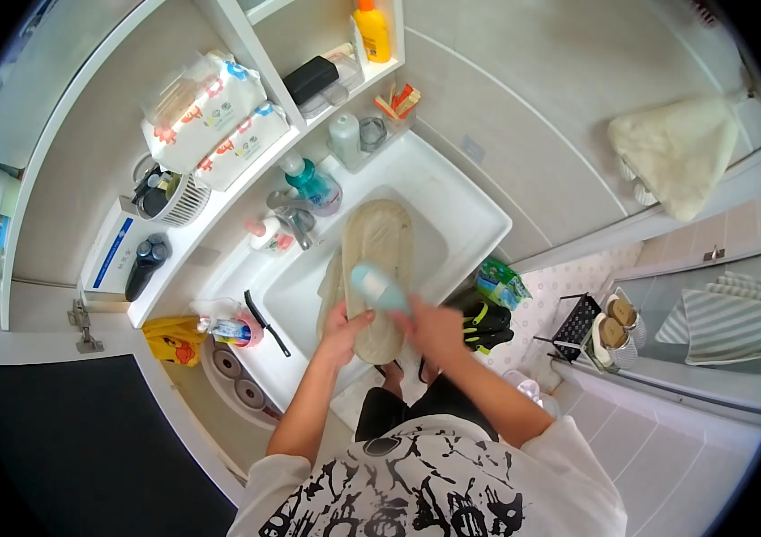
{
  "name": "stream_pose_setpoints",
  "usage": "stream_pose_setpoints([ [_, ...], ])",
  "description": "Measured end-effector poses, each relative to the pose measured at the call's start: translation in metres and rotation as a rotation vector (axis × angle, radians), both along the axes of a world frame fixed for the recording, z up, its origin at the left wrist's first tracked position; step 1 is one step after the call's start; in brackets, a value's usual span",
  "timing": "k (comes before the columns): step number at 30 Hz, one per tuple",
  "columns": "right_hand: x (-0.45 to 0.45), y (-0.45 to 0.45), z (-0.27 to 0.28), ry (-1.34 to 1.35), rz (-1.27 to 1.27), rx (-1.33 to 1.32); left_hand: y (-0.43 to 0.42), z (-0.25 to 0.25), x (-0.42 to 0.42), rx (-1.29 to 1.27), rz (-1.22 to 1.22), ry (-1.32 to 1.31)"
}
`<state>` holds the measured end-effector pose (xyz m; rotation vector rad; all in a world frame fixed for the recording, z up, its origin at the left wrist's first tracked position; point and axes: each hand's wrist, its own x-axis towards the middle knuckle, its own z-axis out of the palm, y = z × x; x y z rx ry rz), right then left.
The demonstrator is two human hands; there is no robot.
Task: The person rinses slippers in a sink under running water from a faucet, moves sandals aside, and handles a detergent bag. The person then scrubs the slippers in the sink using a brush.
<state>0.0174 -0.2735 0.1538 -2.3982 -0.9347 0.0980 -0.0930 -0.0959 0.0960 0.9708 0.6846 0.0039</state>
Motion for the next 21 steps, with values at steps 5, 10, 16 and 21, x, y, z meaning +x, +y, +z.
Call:
stream_pose_setpoints([
  [5,0.015,-0.015,-0.006,0.106,0.009,-0.11,-0.009,0.004,-0.007,-0.068,-0.002,0.026],
  [10,0.059,-0.028,-0.034,0.042,-0.128,-0.205,-0.011,0.0,-0.006,-0.04,-0.003,0.062],
  [16,0.016,-0.051,-0.064,0.172,-0.069,-0.311,-0.011,-0.033,-0.025,-0.079,-0.075,0.254],
  [21,-0.011,-0.064,-0.077,0.188,0.028,-0.315,-0.004,-0.069,-0.035,-0.025,-0.193,0.409],
])
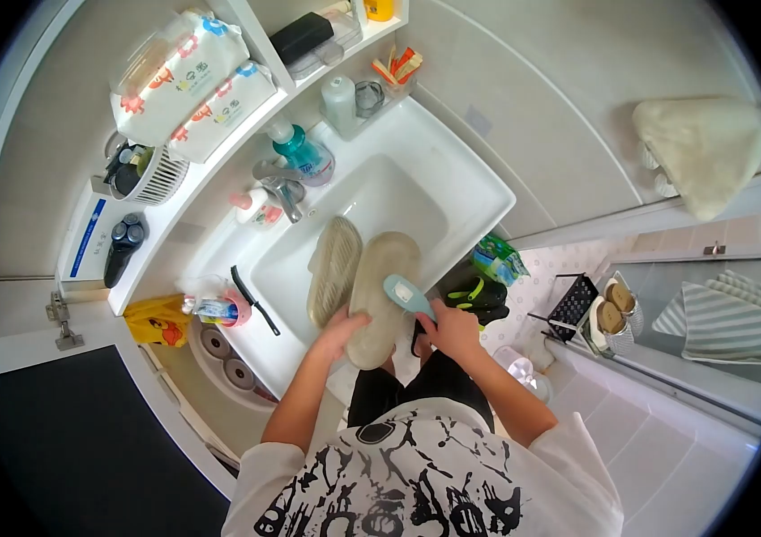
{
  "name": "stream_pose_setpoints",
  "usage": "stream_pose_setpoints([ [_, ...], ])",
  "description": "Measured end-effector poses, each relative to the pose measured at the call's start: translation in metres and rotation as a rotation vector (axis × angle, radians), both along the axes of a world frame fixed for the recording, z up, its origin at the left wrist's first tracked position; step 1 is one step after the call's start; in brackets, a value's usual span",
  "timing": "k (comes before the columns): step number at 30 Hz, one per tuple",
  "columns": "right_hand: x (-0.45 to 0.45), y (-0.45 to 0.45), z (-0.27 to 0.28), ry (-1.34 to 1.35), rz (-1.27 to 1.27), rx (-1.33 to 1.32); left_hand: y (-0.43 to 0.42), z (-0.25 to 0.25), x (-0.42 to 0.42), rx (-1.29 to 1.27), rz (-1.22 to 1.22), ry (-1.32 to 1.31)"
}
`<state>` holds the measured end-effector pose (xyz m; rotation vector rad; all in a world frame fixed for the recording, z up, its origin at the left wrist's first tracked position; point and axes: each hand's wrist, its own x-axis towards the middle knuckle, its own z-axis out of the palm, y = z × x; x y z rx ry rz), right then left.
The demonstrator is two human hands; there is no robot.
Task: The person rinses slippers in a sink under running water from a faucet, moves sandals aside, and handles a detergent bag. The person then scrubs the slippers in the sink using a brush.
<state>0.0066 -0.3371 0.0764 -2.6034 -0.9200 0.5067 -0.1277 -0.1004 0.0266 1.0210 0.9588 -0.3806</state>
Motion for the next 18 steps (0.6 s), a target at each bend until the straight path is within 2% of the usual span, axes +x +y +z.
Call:
stream_pose_setpoints([
  [1,0.001,-0.001,0.004,0.052,-0.012,-0.005,0.001,-0.008,-0.001,0.054,-0.041,0.016],
  [3,0.004,-0.002,0.013,0.157,-0.04,-0.012,-0.001,-0.013,0.0,0.392,-0.101,-0.159],
  [5,0.0,-0.004,0.01,0.119,-0.071,-0.021,-0.008,-0.008,0.007,0.815,-0.309,-0.23],
  [7,-0.005,-0.007,0.002,0.069,-0.103,-0.006,-0.026,0.055,0.027,1.317,-0.669,-0.179],
  [10,-0.01,-0.012,-0.007,0.022,-0.127,0.033,-0.054,0.094,0.054,1.262,-0.912,0.097],
  [13,-0.015,-0.018,0.003,0.063,-0.081,0.027,-0.048,0.083,0.056,1.099,-0.759,0.066],
  [16,-0.024,-0.029,0.006,0.046,-0.022,0.01,-0.047,0.087,0.058,1.019,-0.834,0.142],
  [18,-0.015,-0.028,-0.002,-0.003,-0.018,0.035,-0.048,0.085,0.059,1.057,-0.832,0.118],
])
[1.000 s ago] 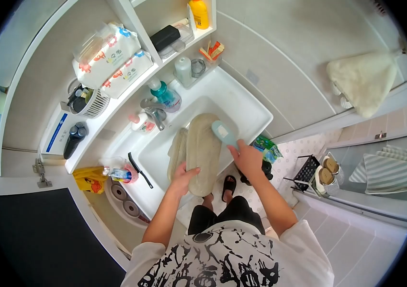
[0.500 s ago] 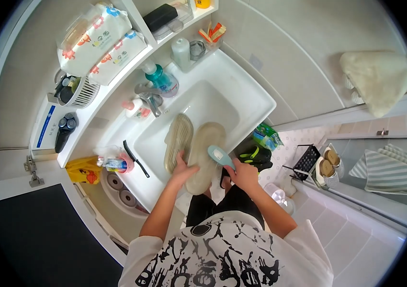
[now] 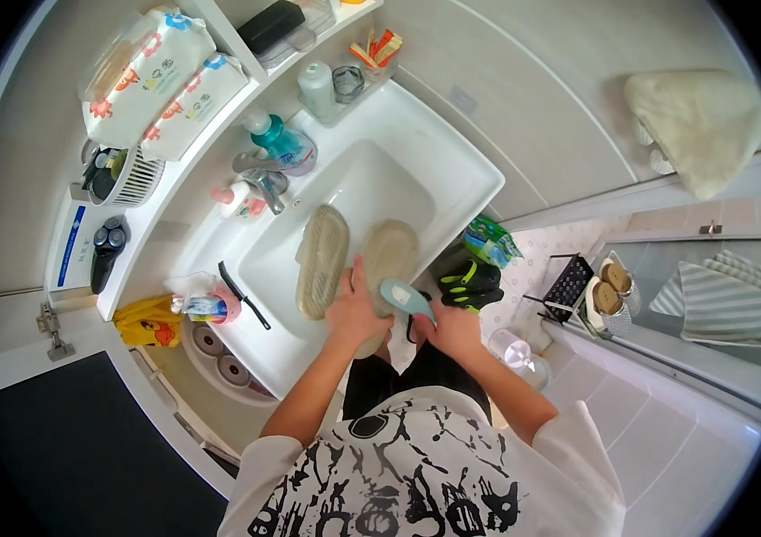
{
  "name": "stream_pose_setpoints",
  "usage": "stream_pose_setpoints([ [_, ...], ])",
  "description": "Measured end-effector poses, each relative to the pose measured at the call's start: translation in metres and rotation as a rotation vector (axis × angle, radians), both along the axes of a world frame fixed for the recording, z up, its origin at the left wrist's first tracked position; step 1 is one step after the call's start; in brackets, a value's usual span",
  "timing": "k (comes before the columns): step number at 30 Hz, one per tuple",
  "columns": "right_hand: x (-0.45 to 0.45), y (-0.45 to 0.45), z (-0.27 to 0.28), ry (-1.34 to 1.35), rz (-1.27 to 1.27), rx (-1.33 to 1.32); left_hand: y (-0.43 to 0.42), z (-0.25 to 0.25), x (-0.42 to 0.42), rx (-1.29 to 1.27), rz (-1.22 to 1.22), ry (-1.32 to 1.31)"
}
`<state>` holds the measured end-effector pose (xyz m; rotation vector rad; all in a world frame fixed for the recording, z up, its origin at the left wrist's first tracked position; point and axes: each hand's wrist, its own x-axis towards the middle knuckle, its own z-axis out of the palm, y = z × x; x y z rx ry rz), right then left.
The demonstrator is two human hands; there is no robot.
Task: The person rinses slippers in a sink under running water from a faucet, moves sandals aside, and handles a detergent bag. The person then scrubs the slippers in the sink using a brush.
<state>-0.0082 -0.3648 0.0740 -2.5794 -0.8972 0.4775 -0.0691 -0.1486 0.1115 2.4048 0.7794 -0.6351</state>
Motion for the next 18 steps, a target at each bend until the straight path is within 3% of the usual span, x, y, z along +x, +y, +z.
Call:
stream_pose_setpoints([
  [7,0.049,0.023,-0.028,-0.094,-0.12,-0.061,0.011,-0.015,-0.003,-0.056,0.056,-0.117],
  [13,-0.016,0.025,0.001,0.052,0.006,-0.061,0.024,-0.02,-0.014,-0.117,0.012,-0.196],
  [18,0.08,0.039,-0.039,-0.056,-0.156,-0.077,0.024,-0.037,-0.018,-0.139,0.042,-0.302],
])
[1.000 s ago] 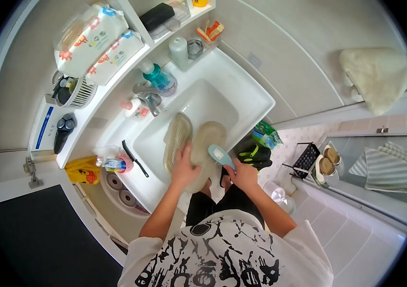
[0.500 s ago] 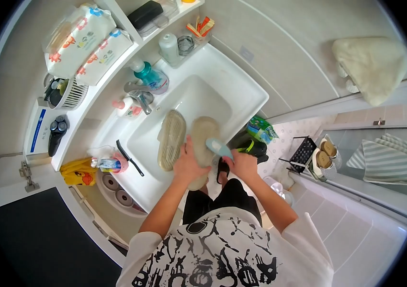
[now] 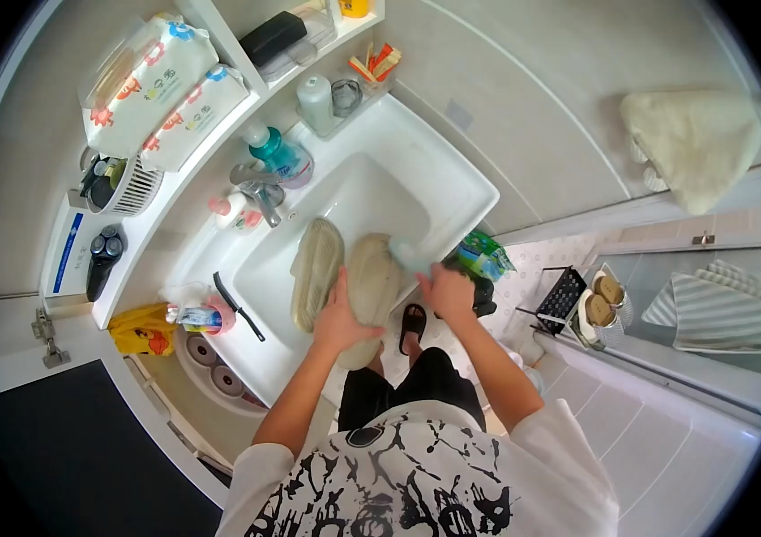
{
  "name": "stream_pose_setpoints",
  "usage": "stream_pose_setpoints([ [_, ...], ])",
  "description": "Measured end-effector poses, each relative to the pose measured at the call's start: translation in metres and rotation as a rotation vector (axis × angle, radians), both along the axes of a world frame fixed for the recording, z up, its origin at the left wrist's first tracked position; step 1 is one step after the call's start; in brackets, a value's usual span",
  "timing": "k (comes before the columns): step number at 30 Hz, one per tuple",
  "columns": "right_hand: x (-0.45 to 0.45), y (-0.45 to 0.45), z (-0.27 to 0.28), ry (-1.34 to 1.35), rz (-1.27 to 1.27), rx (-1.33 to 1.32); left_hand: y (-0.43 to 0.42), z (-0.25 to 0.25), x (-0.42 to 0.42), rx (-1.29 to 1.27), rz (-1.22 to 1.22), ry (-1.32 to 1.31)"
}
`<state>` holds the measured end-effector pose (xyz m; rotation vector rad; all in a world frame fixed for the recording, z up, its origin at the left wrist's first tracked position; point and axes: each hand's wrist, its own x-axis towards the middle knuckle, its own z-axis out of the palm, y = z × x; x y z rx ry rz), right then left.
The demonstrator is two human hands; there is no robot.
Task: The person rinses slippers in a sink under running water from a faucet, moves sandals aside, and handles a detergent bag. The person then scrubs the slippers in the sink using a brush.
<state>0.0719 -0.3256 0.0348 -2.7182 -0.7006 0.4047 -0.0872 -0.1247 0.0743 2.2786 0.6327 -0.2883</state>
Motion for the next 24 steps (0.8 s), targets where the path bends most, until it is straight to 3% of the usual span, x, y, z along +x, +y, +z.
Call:
stream_pose_setpoints([
  [2,0.011,0.006,0.0,-0.01,-0.038,-0.003,0.002,0.002,-0.003,-0.004,0.009,0.004],
  [7,-0.092,0.011,0.024,0.154,0.154,0.105,0.006,0.001,0.001,-0.076,0.037,0.107],
  [11,-0.046,0.022,0.014,0.071,0.051,0.057,0.007,-0.008,-0.006,-0.06,0.053,0.048],
  [12,-0.025,0.023,0.002,-0.052,0.056,0.072,0.006,-0.011,-0.006,-0.048,0.05,0.027],
  [15,0.002,0.023,0.0,-0.025,-0.002,0.025,0.005,-0.013,-0.005,-0.054,0.06,0.029],
  [18,-0.065,0.012,-0.003,0.004,0.149,0.073,0.012,-0.013,-0.003,-0.145,0.089,0.118],
  [19,-0.083,0.014,0.027,0.195,0.227,-0.035,0.015,-0.013,-0.003,-0.185,0.102,0.158],
  [21,-0.093,0.009,0.037,0.231,0.265,-0.014,0.013,-0.009,-0.006,-0.136,0.076,0.132],
  [24,-0.049,0.01,0.009,0.015,0.135,0.052,0.012,-0.019,-0.007,-0.097,0.076,0.072],
])
